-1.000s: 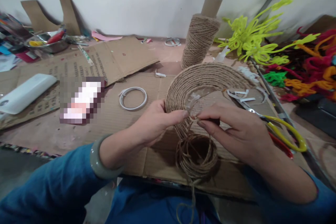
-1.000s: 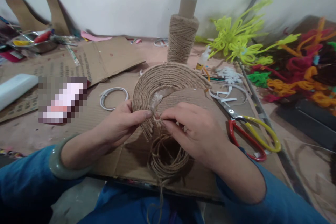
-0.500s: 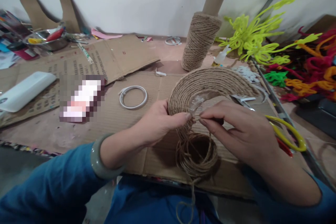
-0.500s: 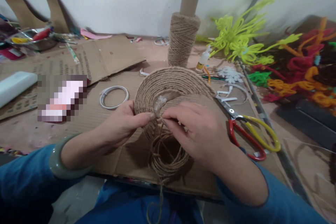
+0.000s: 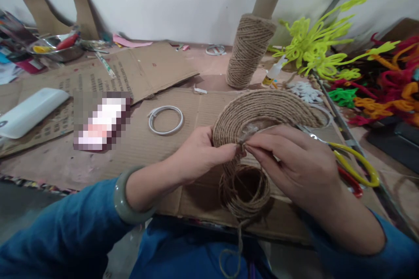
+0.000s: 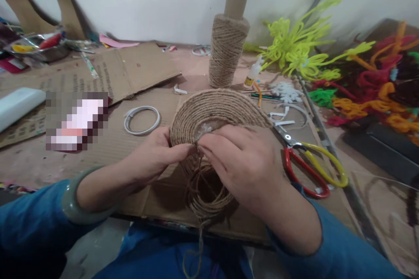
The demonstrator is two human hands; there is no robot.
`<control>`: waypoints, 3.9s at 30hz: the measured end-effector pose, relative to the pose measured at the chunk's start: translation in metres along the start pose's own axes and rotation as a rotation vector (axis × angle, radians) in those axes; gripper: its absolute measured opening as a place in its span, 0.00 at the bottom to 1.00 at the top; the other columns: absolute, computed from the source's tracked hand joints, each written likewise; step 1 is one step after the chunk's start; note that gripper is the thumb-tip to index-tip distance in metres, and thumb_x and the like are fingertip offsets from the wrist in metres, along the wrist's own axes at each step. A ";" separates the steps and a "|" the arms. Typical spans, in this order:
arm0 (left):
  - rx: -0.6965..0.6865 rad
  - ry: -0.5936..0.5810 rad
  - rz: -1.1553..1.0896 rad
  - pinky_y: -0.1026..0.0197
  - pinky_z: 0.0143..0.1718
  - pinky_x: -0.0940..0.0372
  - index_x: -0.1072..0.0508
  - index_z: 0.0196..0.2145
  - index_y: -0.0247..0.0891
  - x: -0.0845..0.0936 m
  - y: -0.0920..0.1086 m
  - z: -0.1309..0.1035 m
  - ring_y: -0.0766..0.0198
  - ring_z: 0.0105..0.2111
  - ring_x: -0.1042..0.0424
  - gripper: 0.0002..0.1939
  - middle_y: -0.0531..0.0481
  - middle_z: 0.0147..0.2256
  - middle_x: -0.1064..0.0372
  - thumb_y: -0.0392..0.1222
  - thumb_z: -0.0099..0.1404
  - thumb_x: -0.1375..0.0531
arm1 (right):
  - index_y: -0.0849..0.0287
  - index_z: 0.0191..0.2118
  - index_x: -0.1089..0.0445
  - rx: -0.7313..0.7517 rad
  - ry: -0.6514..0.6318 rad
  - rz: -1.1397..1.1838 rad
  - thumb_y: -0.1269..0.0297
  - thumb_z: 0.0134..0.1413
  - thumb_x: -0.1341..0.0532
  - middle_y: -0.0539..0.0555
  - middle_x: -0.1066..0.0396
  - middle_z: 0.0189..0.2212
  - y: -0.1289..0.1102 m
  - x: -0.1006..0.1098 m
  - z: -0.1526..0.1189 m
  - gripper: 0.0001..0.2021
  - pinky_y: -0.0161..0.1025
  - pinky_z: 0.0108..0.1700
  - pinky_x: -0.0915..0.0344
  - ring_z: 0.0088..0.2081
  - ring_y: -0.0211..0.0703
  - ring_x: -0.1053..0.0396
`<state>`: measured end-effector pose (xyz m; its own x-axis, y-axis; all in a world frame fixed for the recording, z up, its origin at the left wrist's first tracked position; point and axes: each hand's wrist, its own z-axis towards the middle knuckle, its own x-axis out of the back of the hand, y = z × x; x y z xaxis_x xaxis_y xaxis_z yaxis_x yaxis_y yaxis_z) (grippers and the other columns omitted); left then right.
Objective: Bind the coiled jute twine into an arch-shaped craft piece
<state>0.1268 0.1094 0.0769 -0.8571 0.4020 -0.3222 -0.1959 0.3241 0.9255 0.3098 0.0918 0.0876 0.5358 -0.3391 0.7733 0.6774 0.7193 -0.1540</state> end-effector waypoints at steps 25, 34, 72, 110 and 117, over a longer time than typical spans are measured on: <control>0.045 -0.065 -0.003 0.66 0.34 0.39 0.27 0.29 0.33 -0.001 0.001 -0.002 0.69 0.29 0.35 0.07 0.54 0.27 0.32 0.33 0.50 0.34 | 0.58 0.39 0.31 0.056 0.003 -0.126 0.74 0.55 0.40 0.52 0.26 0.30 -0.001 0.000 -0.009 0.06 0.38 0.32 0.36 0.31 0.40 0.29; 0.058 -0.045 -0.011 0.65 0.36 0.38 0.26 0.31 0.33 -0.004 0.001 -0.003 0.67 0.31 0.33 0.08 0.54 0.28 0.31 0.32 0.49 0.35 | 0.58 0.39 0.30 0.077 0.020 -0.155 0.74 0.56 0.40 0.52 0.26 0.29 -0.002 -0.002 -0.008 0.07 0.38 0.33 0.35 0.30 0.40 0.28; -0.008 0.010 0.119 0.63 0.31 0.38 0.33 0.24 0.35 -0.004 -0.004 -0.003 0.67 0.26 0.37 0.04 0.55 0.22 0.40 0.33 0.48 0.39 | 0.60 0.32 0.29 -0.034 0.095 -0.215 0.70 0.56 0.39 0.51 0.25 0.24 -0.009 -0.004 -0.003 0.02 0.35 0.30 0.39 0.25 0.37 0.29; 0.074 0.063 0.056 0.65 0.31 0.36 0.27 0.31 0.33 0.000 0.008 -0.004 0.67 0.28 0.32 0.08 0.54 0.26 0.31 0.34 0.51 0.35 | 0.59 0.33 0.30 -0.066 -0.031 -0.180 0.66 0.60 0.40 0.50 0.25 0.26 -0.009 -0.009 -0.009 0.05 0.37 0.29 0.42 0.26 0.38 0.30; 0.035 0.085 0.059 0.65 0.32 0.36 0.27 0.31 0.32 0.002 0.006 0.000 0.68 0.27 0.32 0.05 0.54 0.25 0.31 0.32 0.53 0.39 | 0.60 0.41 0.30 -0.077 -0.026 -0.123 0.68 0.60 0.42 0.52 0.23 0.32 -0.006 -0.011 -0.009 0.05 0.36 0.34 0.36 0.31 0.39 0.26</control>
<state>0.1242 0.1116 0.0818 -0.9044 0.3476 -0.2475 -0.1281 0.3320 0.9345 0.3046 0.0858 0.0744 0.4340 -0.4054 0.8045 0.7745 0.6241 -0.1033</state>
